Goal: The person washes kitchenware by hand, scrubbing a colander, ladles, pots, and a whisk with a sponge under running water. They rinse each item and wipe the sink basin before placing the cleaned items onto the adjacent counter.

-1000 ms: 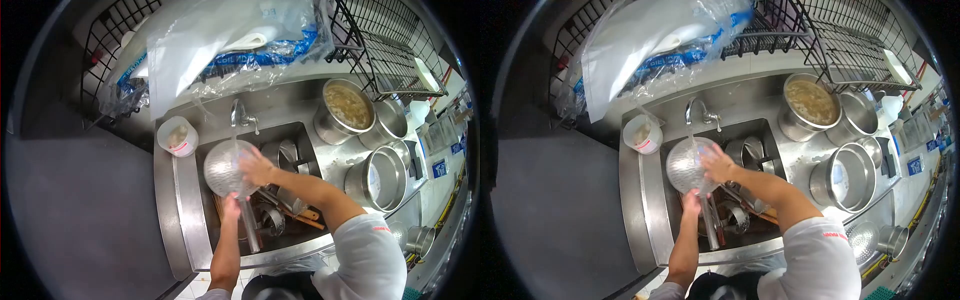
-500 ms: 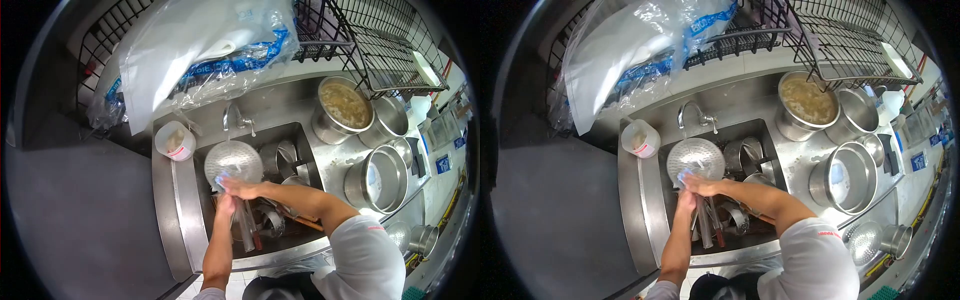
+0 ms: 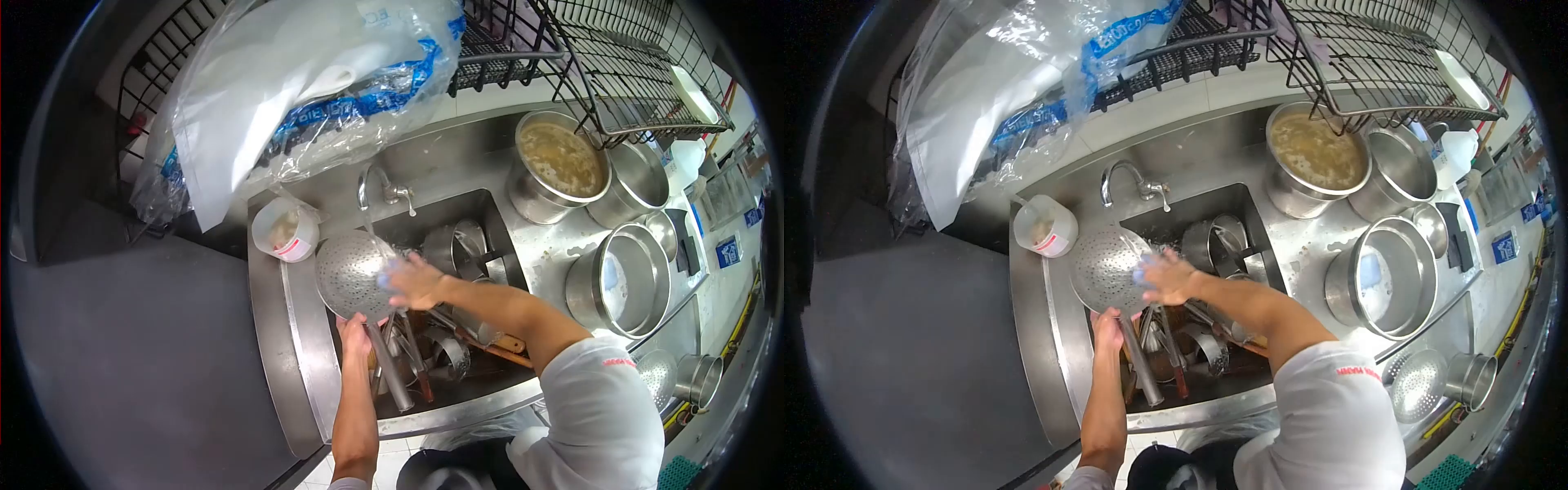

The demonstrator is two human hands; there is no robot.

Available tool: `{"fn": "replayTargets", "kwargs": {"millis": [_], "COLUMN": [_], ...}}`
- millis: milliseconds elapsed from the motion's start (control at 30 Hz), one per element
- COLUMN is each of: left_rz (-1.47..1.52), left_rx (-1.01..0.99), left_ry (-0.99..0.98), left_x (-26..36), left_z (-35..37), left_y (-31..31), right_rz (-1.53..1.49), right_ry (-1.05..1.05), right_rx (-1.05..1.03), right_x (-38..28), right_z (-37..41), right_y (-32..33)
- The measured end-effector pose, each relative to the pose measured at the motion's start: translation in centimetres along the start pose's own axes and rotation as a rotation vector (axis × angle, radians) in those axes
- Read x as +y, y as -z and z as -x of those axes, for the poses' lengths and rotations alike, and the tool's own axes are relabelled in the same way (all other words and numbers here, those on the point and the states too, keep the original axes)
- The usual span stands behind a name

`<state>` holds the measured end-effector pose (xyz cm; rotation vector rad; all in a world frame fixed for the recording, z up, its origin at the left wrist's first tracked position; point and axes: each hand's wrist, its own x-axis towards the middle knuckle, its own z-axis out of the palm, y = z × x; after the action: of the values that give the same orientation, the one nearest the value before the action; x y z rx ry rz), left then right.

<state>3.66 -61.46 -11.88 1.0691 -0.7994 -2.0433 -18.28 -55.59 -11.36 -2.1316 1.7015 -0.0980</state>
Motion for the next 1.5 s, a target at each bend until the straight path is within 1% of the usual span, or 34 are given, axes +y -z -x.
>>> {"fn": "replayTargets", "kwargs": {"millis": [33,100,167,200,233,267,300,333,400,467,500,567,600,633,700,733,767,800,833,867,900,967,1000,1033,1100,1133,1167,1233,1300,1333,1367,1433,1467,1500], "left_rz": [-0.003,-0.081,0.054,-0.012,-0.075,-0.184,-0.288,-0.395,-0.825,-1.092,-0.819,-0.273,-0.027,0.142,0.612,0.516,0.518,0.517,0.515,0.542,0.469,0.32,0.313,0.267,0.072,0.278,0.395,0.15,0.133,0.13,0.147,0.189,0.254,0.205], "left_rx": [-0.016,-0.032,-0.026,-0.037,-0.048,-0.039,-0.037,-0.032,-0.021,-0.061,-0.053,-0.04,0.176,0.144,-0.255,-0.289,-0.308,-0.321,-0.332,-0.317,-0.317,-0.319,-0.337,-0.328,-0.338,-0.291,-0.344,-0.242,-0.343,-0.391,-0.361,-0.3,-0.299,-0.297], "left_ry": [0.026,0.075,0.138,0.145,0.161,0.055,-0.061,-0.179,-0.517,-0.723,-0.551,-0.201,-0.025,0.112,0.156,0.081,0.065,0.052,0.042,0.072,0.06,0.033,0.026,0.051,0.011,0.134,0.098,-0.106,-0.047,-0.025,-0.018,-0.011,-0.006,-0.007], "left_x": [0.2,-0.4,-1.6,-1.8,-2.3,-2.6,-2.5,-2.5,-3.9,-4.2,-3.6,-3.1,-3.0,-2.4,1.1,1.7,2.0,2.2,3.0,3.4,3.7,4.0,4.0,3.1,0.8,-0.9,-0.2,-0.2,-0.4,-0.4,0.0,0.8,2.0,2.3], "left_z": [0.6,1.7,1.8,1.4,1.3,1.5,1.5,1.5,0.3,0.9,1.6,2.9,1.3,-1.2,-2.2,-2.8,-3.6,-4.1,-4.0,-3.7,-3.0,-1.9,-1.2,-1.6,-2.8,-3.7,-1.5,0.6,1.6,2.0,2.3,3.1,3.9,3.7], "left_y": [-0.1,-2.0,-3.1,-3.6,-4.1,-4.8,-5.8,-6.4,-6.1,-6.6,-6.9,-6.3,-5.1,-3.1,-2.4,-1.9,-1.7,-1.2,-1.4,-1.6,-2.3,-3.9,-5.5,-5.7,-5.3,-4.0,-5.9,-6.1,-5.8,-5.8,-5.7,-6.0,-6.8,-6.4], "right_rz": [0.084,0.164,-0.095,-0.221,-0.59,-0.958,-1.318,-1.266,-1.176,-1.388,-1.481,-1.897,-2.041,-2.145,-2.26,-2.226,-2.193,-1.982,-1.737,-1.394,-1.042,-0.752,-0.596,-0.559,-0.309,-0.345,-0.237,0.096,-0.397,-0.445,-0.491,-0.572,-0.584,-0.597], "right_ry": [-0.071,-0.126,-0.198,-0.238,-0.25,-0.26,-0.26,-0.273,-0.295,-0.466,-0.405,-0.252,-0.177,-0.234,-0.181,-0.228,-0.268,-0.334,-0.546,-0.683,-0.794,-0.738,-0.698,-0.537,-0.2,-0.018,0.136,0.136,-0.311,-0.305,-0.301,-0.459,-0.48,-0.501], "right_rx": [0.15,0.362,0.434,0.465,0.494,0.512,0.528,0.501,0.432,0.829,0.954,0.937,0.916,0.908,0.767,0.744,0.724,0.715,0.754,0.638,0.515,0.88,1.059,1.159,1.147,1.024,0.934,0.796,0.399,0.318,0.236,0.196,0.278,0.357], "right_x": [1.3,2.9,0.4,-1.0,-3.0,-5.2,-5.8,-5.8,-7.0,-6.3,-5.6,-4.0,-2.9,-2.2,-0.9,-0.3,0.5,2.6,3.1,4.2,4.2,3.2,2.2,0.0,-4.0,-5.9,-7.1,-6.1,-4.2,0.9,5.8,8.4,7.5,5.3], "right_z": [-0.2,-2.3,-4.3,-5.3,-6.3,-7.1,-7.5,-6.3,-2.9,-4.4,-3.4,-0.8,0.3,1.0,2.7,3.2,3.5,3.1,3.1,3.7,4.4,3.0,2.1,1.0,-0.2,-0.5,-1.0,-2.6,-5.2,-9.4,-13.4,-12.3,-11.7,-10.4], "right_y": [-1.1,-2.0,-1.5,-1.3,-1.6,-2.2,-2.2,-0.8,3.2,0.6,1.5,2.8,3.0,3.0,3.9,4.3,4.8,3.9,4.1,4.6,6.0,3.9,2.9,2.6,3.7,5.0,6.2,8.7,11.5,7.9,4.4,2.9,2.6,1.8]}}
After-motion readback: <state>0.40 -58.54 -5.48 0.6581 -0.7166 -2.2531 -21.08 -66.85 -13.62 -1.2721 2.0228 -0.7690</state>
